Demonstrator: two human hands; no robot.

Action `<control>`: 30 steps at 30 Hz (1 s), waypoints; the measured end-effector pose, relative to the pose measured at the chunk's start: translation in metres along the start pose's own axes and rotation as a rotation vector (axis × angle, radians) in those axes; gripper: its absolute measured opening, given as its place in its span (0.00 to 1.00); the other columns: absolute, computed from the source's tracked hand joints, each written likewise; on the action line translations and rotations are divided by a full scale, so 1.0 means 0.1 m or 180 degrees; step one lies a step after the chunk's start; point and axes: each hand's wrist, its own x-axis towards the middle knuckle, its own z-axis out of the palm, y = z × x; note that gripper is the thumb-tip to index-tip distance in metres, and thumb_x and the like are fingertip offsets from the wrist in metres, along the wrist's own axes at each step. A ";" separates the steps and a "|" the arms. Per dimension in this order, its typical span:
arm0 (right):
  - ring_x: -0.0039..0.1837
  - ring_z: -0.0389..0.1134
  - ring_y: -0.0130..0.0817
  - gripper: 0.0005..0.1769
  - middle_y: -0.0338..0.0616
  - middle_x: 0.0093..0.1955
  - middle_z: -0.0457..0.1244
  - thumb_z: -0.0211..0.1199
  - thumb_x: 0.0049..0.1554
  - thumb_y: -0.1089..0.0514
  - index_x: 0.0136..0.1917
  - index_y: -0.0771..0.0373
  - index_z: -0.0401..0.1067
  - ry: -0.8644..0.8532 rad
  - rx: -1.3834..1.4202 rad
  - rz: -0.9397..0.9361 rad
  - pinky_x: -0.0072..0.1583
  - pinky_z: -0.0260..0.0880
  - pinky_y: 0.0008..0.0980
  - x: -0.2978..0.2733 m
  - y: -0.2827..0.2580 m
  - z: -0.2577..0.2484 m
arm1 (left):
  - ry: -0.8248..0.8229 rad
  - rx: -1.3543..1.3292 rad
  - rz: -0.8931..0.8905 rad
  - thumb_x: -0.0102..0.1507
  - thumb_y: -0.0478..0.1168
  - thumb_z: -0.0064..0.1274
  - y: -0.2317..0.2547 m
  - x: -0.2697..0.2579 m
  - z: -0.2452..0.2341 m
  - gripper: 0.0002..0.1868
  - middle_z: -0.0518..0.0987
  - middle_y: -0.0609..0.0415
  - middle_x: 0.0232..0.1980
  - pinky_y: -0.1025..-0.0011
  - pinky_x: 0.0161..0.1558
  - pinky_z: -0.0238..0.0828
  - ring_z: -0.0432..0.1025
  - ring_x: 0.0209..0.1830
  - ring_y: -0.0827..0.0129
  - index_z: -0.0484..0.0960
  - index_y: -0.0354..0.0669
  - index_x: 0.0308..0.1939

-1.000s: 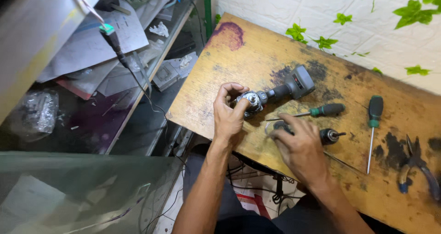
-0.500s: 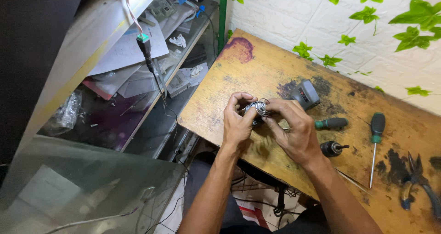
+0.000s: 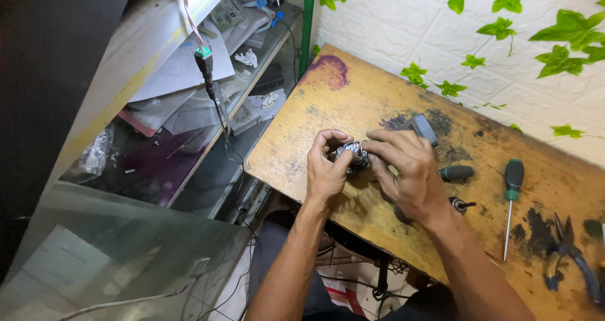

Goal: The person disassembles a small electric motor on a wooden workbench. They use a screwdriver to remove screws and separate the motor housing, then manipulate the internal components and a black ring by hand.

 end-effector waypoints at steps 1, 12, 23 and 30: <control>0.61 0.70 0.39 0.12 0.37 0.58 0.71 0.58 0.64 0.57 0.55 0.48 0.80 0.0001 -0.0003 0.0004 0.62 0.64 0.41 0.01 0.02 -0.02 | -0.0005 -0.0001 -0.0002 0.54 0.36 0.58 0.01 0.00 0.00 0.15 0.85 0.47 0.44 0.68 0.49 0.75 0.78 0.50 0.63 0.80 0.44 0.45; 0.65 0.62 0.34 0.05 0.29 0.53 0.64 0.64 0.54 0.56 0.42 0.43 0.77 -0.0652 -0.0826 -0.0127 0.63 0.60 0.39 0.14 0.25 0.03 | -0.0140 -0.0237 -0.0075 0.54 0.34 0.59 -0.07 0.02 -0.05 0.18 0.84 0.46 0.46 0.67 0.52 0.74 0.77 0.52 0.65 0.81 0.41 0.49; 0.66 0.62 0.35 0.09 0.29 0.54 0.64 0.61 0.54 0.61 0.40 0.44 0.75 -0.0669 -0.0764 -0.0070 0.63 0.59 0.39 0.16 0.14 -0.03 | -0.0497 0.0184 0.0818 0.52 0.42 0.61 0.16 -0.27 -0.16 0.36 0.79 0.39 0.60 0.57 0.65 0.67 0.72 0.64 0.53 0.77 0.38 0.65; 0.67 0.63 0.33 0.08 0.27 0.54 0.65 0.62 0.55 0.59 0.38 0.43 0.73 -0.0655 -0.0753 -0.0052 0.63 0.60 0.37 0.14 0.13 -0.03 | -0.0121 0.1368 0.1686 0.56 0.49 0.70 0.21 -0.25 -0.05 0.27 0.83 0.54 0.55 0.58 0.63 0.70 0.76 0.59 0.57 0.83 0.51 0.58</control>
